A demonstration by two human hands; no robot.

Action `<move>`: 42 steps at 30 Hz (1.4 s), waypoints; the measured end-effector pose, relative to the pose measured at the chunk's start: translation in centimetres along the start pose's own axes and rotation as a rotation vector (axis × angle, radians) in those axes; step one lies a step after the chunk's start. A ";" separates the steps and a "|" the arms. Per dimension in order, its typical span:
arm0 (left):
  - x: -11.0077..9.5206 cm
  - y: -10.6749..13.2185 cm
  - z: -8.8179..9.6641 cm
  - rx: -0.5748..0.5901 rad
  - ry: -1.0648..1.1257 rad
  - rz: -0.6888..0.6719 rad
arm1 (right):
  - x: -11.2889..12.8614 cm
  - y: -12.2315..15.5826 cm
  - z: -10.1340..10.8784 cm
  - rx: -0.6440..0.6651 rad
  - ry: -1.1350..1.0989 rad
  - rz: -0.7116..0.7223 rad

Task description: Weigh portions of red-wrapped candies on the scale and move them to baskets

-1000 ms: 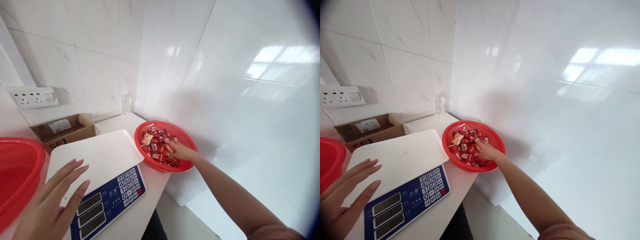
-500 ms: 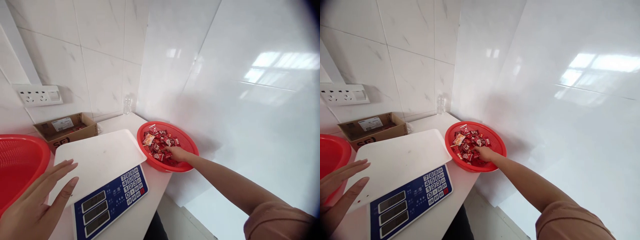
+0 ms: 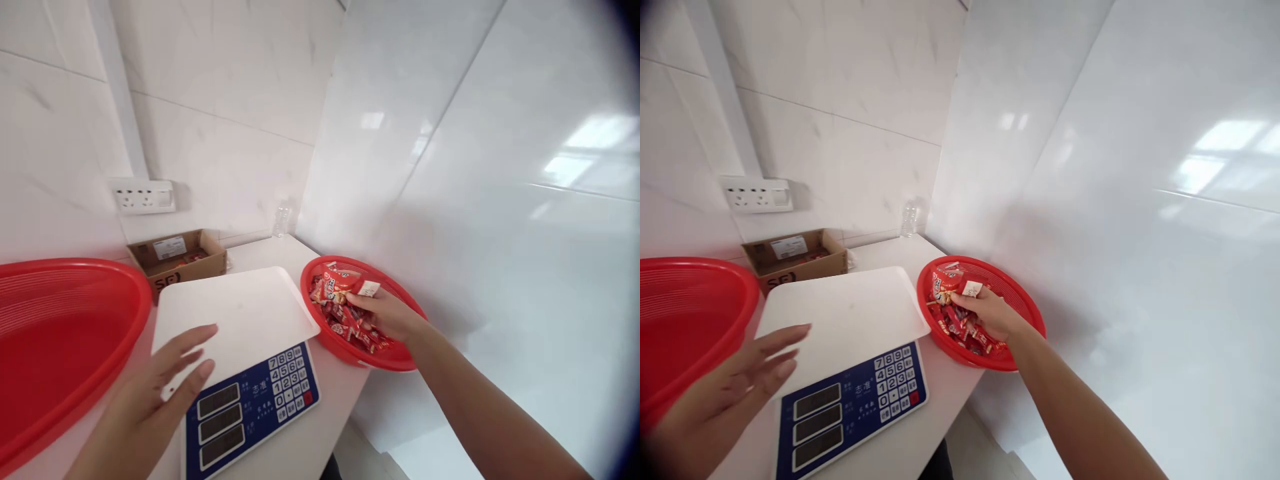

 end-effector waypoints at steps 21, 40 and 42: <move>-3.5 -0.4 2.0 -0.307 0.499 0.052 | 2.8 -1.4 -14.8 0.144 0.533 0.178; -3.7 -0.7 2.2 -0.321 0.584 0.052 | 1.8 -3.1 -17.3 0.336 0.071 0.185; -3.6 -0.8 2.2 -0.315 0.572 0.064 | 1.8 -3.4 -17.9 0.288 0.224 0.259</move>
Point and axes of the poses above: each hand's wrist, its own y-axis away from the middle knuckle, its own z-axis out of the back of the hand, x = y × z, the point moved 3 cm from there along -y, towards the middle knuckle, and after that the axes turned 10 degrees about -z, right-handed, at the moved point
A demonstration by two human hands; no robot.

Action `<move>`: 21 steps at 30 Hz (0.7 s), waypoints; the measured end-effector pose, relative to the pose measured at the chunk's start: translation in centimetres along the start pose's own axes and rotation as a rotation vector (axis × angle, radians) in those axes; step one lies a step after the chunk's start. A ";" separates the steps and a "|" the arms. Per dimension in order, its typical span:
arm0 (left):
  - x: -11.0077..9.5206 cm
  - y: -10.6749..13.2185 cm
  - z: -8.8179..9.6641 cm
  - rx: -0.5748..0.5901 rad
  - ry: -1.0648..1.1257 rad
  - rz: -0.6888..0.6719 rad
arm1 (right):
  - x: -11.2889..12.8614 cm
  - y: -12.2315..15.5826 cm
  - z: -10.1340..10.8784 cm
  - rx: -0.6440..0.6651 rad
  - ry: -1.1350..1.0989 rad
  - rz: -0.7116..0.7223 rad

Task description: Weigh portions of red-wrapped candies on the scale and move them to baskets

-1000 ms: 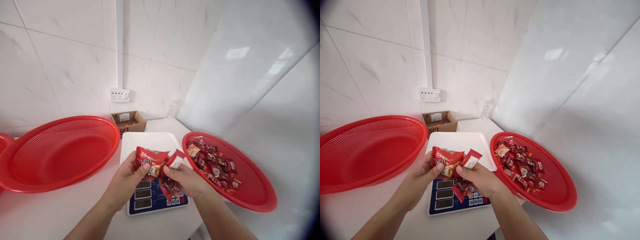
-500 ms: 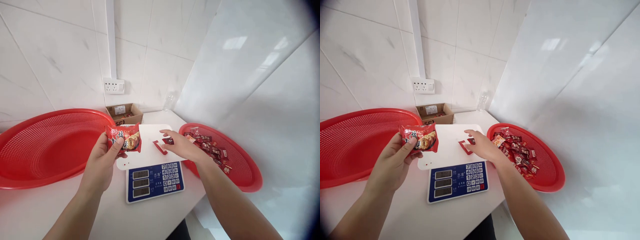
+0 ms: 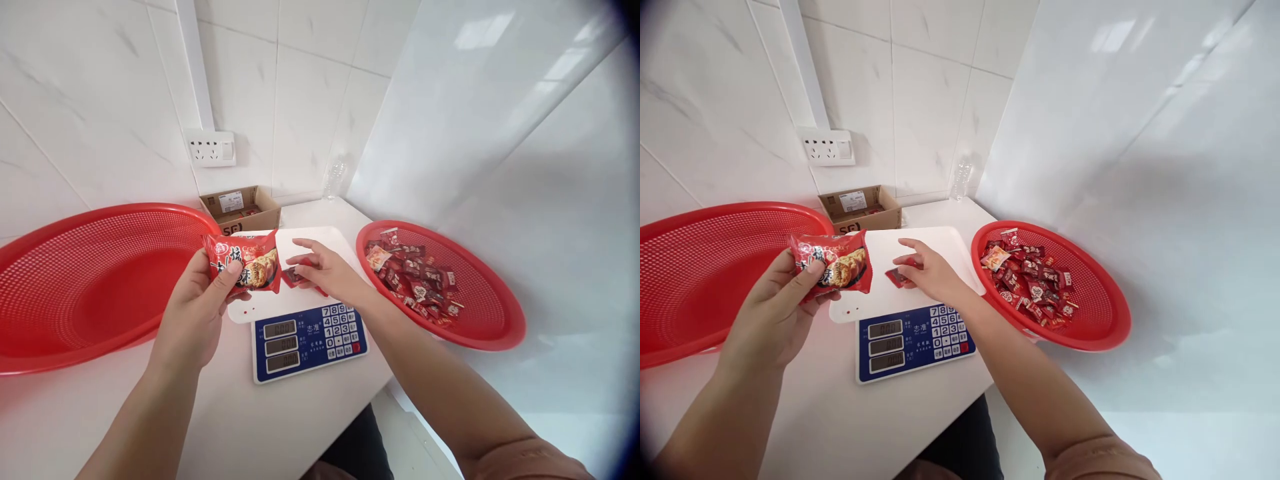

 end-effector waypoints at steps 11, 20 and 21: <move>0.4 -0.5 0.3 0.017 -0.022 0.015 | -1.1 2.3 2.4 -0.238 0.780 0.144; 0.9 -0.3 -0.1 0.071 -0.069 0.033 | -2.0 -0.6 2.1 -0.340 0.608 0.183; 1.0 -0.2 -0.2 0.093 -0.081 0.034 | -1.6 -0.3 2.1 -0.353 0.516 0.194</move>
Point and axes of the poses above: each hand's wrist, its own y-axis away from the middle knuckle, its own z-axis out of the back of the hand, x = y × z, the point moved 3 cm from there along -y, towards the middle knuckle, and after that the axes turned 10 degrees about -z, right-handed, at the moved point
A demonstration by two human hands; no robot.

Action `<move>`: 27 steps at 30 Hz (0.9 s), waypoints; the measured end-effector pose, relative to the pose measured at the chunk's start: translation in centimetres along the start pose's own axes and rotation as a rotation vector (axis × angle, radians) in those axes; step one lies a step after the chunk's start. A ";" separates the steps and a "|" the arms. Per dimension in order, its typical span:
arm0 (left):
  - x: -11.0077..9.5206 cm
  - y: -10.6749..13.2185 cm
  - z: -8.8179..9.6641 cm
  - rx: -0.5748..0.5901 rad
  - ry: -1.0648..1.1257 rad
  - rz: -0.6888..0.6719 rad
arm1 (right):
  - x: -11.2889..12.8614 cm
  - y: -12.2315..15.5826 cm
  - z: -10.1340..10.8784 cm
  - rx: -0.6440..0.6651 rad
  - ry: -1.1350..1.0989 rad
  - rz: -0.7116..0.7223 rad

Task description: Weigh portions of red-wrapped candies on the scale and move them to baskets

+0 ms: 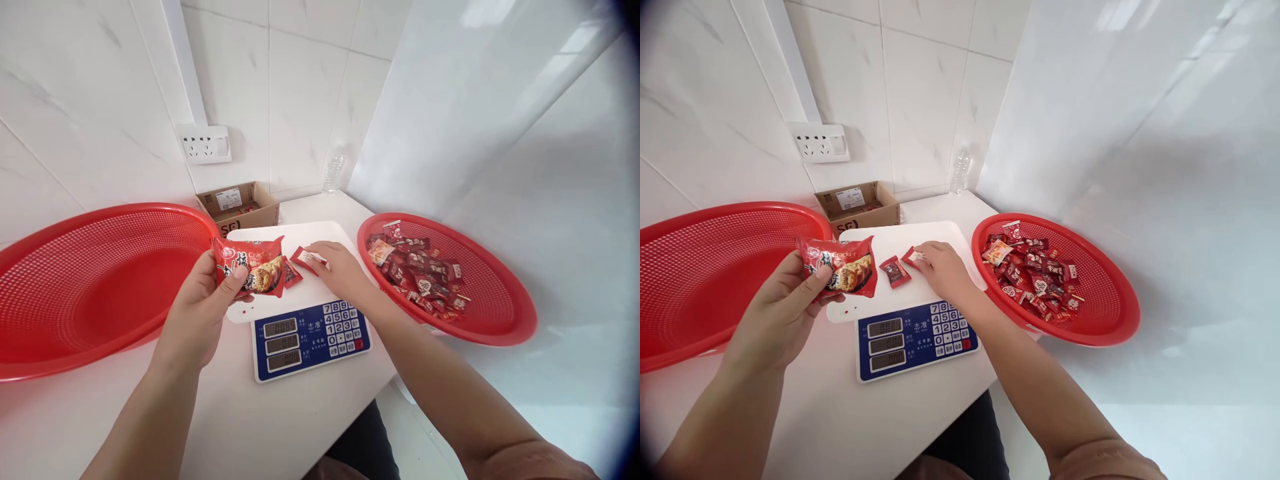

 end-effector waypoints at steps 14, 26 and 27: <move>2.0 1.3 -2.3 0.236 -0.371 0.018 | 1.1 4.6 1.5 0.253 -0.835 -0.255; 1.7 1.1 -1.3 0.279 -0.703 0.002 | -1.3 5.1 2.2 0.055 0.081 -0.076; 1.7 1.1 -1.3 0.279 -0.699 -0.012 | -1.0 5.0 1.9 0.071 0.098 -0.062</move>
Point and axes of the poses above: each hand's wrist, its own y-axis away from the middle knuckle, its own z-axis out of the back of the hand, x = y × z, the point moved 3 cm from there along -y, towards the middle knuckle, and after that the axes turned 10 degrees about -z, right-handed, at the moved point
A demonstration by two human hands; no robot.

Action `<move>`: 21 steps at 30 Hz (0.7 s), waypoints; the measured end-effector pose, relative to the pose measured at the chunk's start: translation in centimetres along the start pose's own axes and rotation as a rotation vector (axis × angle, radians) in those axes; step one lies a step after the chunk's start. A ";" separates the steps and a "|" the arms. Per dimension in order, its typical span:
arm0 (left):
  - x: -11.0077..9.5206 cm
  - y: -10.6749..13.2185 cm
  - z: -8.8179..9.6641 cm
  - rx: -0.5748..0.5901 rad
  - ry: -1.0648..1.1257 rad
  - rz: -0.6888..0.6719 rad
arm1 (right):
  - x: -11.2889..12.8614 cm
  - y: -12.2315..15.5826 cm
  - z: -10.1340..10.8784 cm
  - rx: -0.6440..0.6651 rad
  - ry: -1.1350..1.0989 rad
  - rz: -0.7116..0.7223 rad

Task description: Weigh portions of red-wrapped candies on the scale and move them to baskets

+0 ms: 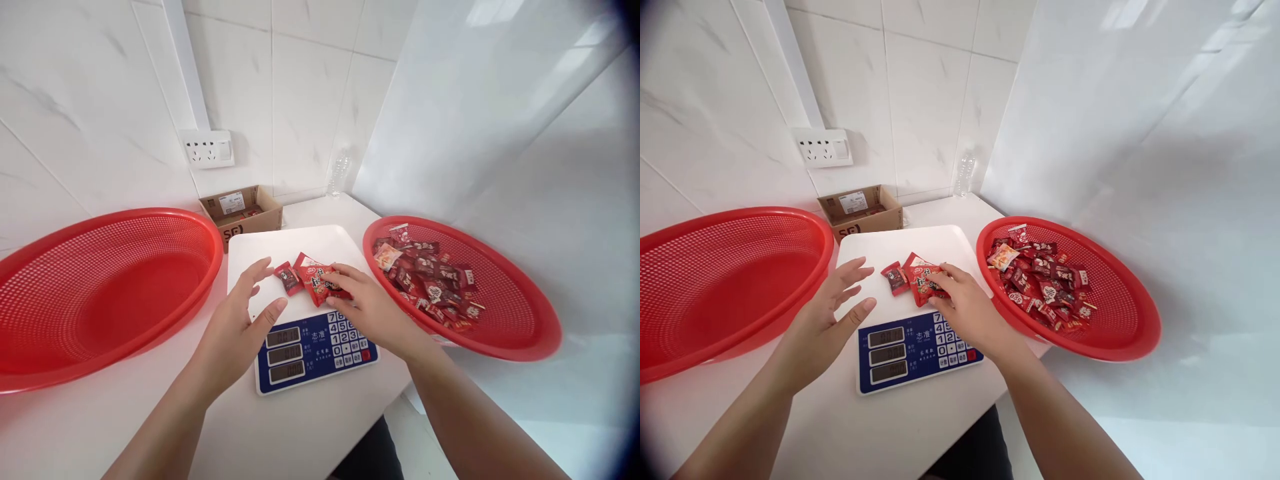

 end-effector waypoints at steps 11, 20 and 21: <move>-0.2 0.1 0.2 -0.058 0.014 -0.124 | 1.6 -1.1 -0.3 -0.130 0.109 0.069; -0.5 0.0 2.3 -0.310 0.101 -0.309 | -4.8 1.2 9.0 -0.071 0.394 -0.360; -0.5 0.0 2.5 -0.341 0.118 -0.336 | -6.4 1.3 9.5 0.009 0.463 -0.469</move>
Point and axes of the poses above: each hand's wrist, its own y-axis away from the middle knuckle, its own z-axis out of the back of the hand, x = y × z, the point moved 3 cm from there along -y, towards the middle knuckle, and after that the axes turned 10 degrees about -z, right-handed, at the moved point
